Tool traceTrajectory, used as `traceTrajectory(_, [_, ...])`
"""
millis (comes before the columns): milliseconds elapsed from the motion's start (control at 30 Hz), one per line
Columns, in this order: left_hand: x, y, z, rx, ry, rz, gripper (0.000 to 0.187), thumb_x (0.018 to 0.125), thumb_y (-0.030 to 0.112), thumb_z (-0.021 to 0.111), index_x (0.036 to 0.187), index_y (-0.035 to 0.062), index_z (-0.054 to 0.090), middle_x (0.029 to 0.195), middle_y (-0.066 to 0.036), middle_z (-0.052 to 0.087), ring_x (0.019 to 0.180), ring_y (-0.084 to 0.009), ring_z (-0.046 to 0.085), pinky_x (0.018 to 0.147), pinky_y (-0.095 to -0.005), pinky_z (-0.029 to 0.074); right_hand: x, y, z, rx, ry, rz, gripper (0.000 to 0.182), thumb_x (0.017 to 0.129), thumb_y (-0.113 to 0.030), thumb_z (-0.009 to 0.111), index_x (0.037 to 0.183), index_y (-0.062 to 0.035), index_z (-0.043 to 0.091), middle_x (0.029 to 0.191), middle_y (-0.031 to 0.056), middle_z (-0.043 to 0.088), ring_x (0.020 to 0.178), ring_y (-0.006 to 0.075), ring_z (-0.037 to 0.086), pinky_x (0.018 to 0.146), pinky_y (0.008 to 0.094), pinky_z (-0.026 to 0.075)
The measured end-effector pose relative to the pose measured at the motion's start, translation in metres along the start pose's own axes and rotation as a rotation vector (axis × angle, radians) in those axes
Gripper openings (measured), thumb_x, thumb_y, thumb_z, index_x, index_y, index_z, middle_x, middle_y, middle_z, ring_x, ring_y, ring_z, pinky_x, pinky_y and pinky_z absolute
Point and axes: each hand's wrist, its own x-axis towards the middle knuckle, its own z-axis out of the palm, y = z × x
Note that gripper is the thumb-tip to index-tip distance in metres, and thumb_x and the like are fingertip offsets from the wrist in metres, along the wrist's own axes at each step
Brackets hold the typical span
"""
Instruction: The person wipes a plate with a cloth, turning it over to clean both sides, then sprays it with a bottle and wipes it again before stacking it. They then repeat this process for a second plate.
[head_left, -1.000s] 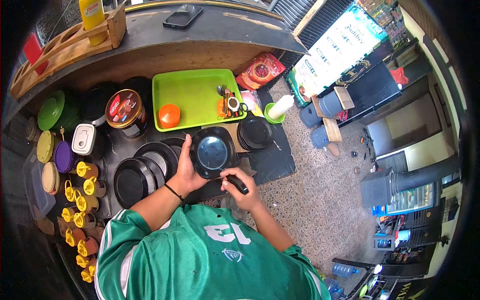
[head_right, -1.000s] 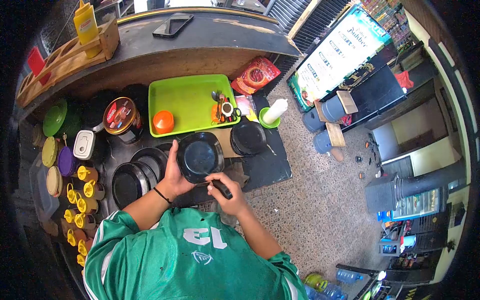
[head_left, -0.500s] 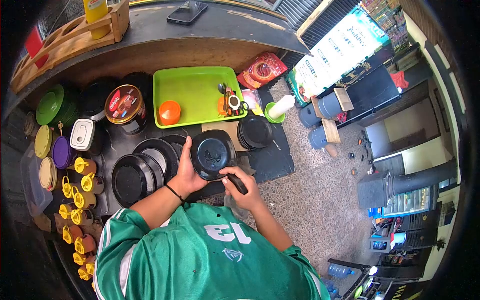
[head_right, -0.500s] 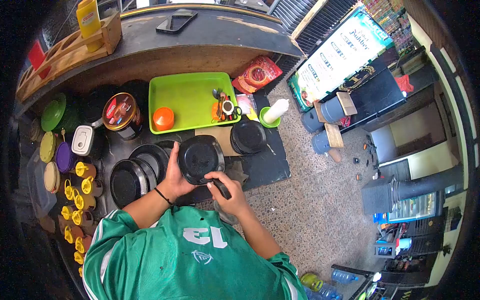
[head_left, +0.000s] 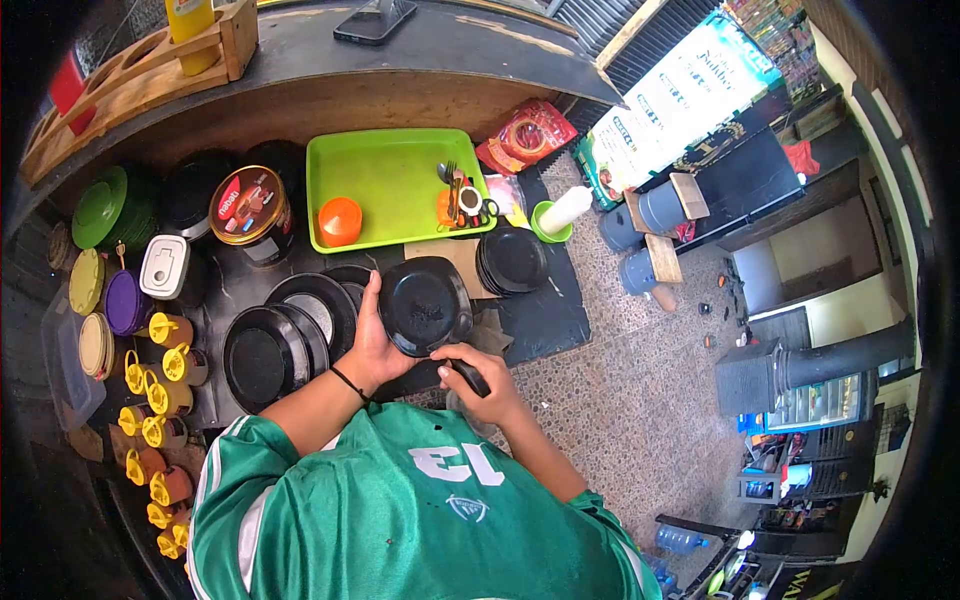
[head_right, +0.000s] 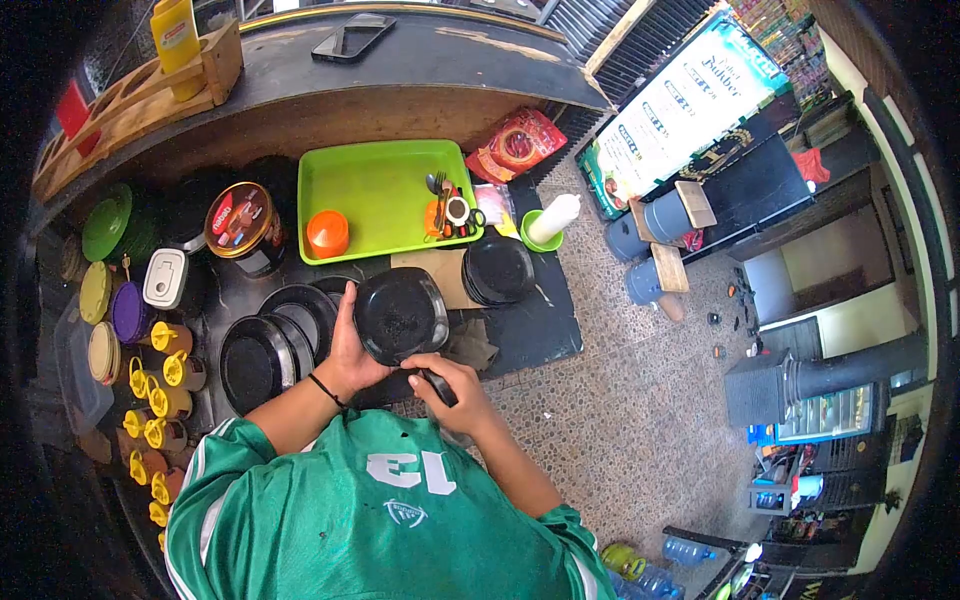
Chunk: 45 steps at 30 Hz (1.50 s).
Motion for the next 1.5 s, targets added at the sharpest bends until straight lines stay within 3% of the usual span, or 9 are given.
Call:
traceTrajectory(200, [0.002,-0.002,-0.005,-0.002,0.011,-0.019,0.092,0.1,0.084,0.038,0.162,0.0175,0.048,0.16,-0.016,0.056,0.144,-0.041,0.056,0.119,-0.0736,0.04,-0.001,0.002,0.004,-0.02,0.003,-0.044,0.024,0.101,-0.009,0.07,0.124,-0.0004,0.073,0.12,0.0159,0.079,0.114,0.0298,0.075,0.111,0.0426,0.05])
traceTrajectory(533, [0.0,0.0,-0.006,-0.016,0.012,-0.029,0.095,0.098,0.086,0.038,0.164,0.0183,0.046,0.162,-0.017,0.053,0.146,-0.0428,0.054,0.118,-0.0764,0.039,-0.002,0.014,0.001,-0.07,0.061,-0.129,0.023,0.1,-0.008,0.072,0.122,-0.0013,0.073,0.114,0.0141,0.079,0.106,0.0252,0.076,0.099,0.0375,0.055])
traceTrajectory(700, [-0.01,0.003,0.006,-0.05,-0.08,-0.054,0.096,0.099,0.086,0.039,0.163,0.015,0.046,0.163,-0.019,0.052,0.148,-0.0428,0.052,0.12,-0.0722,0.039,0.002,0.026,-0.041,-0.274,0.483,-0.19,0.022,0.097,-0.01,0.077,0.118,-0.0046,0.073,0.09,0.0075,0.07,0.08,0.0163,0.067,0.078,0.0314,0.054])
traceTrajectory(833, [-0.009,0.004,-0.006,-0.075,-0.066,-0.04,0.092,0.102,0.082,0.036,0.164,0.0131,0.045,0.164,-0.02,0.049,0.15,-0.0435,0.05,0.122,-0.0707,0.038,0.006,0.04,-0.084,-0.289,0.881,-0.213,0.027,0.101,-0.009,0.076,0.125,-0.0032,0.066,0.1,0.0016,0.063,0.097,0.0115,0.06,0.095,0.0288,0.049])
traceTrajectory(967, [-0.007,0.004,-0.012,-0.135,0.006,0.015,0.095,0.103,0.082,0.032,0.165,0.0113,0.042,0.167,-0.021,0.045,0.152,-0.0457,0.046,0.124,-0.0721,0.034,0.016,0.071,-0.119,-0.317,1.121,-0.163,0.041,0.096,-0.01,0.081,0.133,-0.0038,0.064,0.123,0.0087,0.068,0.116,0.0222,0.063,0.103,0.0381,0.051])
traceTrajectory(1133, [-0.012,0.003,-0.008,-0.104,-0.052,0.05,0.101,0.101,0.086,0.028,0.166,0.0103,0.04,0.169,-0.022,0.043,0.153,-0.0473,0.044,0.124,-0.073,0.033,0.023,0.096,-0.133,-0.238,1.048,-0.094,0.083,0.094,-0.008,0.082,0.164,-0.0089,0.037,0.163,0.0231,0.048,0.145,0.0347,0.053,0.118,0.0443,0.044])
traceTrajectory(1367, [-0.011,0.008,-0.009,-0.136,0.008,0.055,0.102,0.1,0.087,0.027,0.166,0.0108,0.04,0.169,-0.023,0.042,0.153,-0.0483,0.044,0.122,-0.0754,0.034,0.02,0.109,-0.109,-0.258,1.26,-0.052,0.091,0.091,-0.005,0.083,0.166,-0.0115,0.033,0.159,0.0263,0.05,0.144,0.04,0.053,0.123,0.0454,0.042])
traceTrajectory(1433, [-0.011,0.008,-0.009,-0.137,0.015,0.054,0.101,0.1,0.087,0.027,0.166,0.0109,0.04,0.169,-0.023,0.042,0.152,-0.0485,0.044,0.122,-0.0754,0.034,0.011,0.13,-0.118,-0.404,0.922,0.463,0.099,0.091,-0.025,0.086,0.168,-0.0035,0.028,0.155,0.0358,0.053,0.141,0.0478,0.056,0.116,0.0488,0.047])
traceTrajectory(1500, [-0.011,0.008,-0.007,-0.133,0.018,0.049,0.101,0.101,0.087,0.028,0.166,0.0109,0.04,0.169,-0.023,0.042,0.152,-0.0488,0.044,0.122,-0.0753,0.034,0.012,0.15,-0.122,-0.388,0.949,0.529,0.098,0.09,-0.03,0.086,0.166,-0.0015,0.031,0.146,0.0361,0.059,0.134,0.048,0.061,0.113,0.0488,0.049])
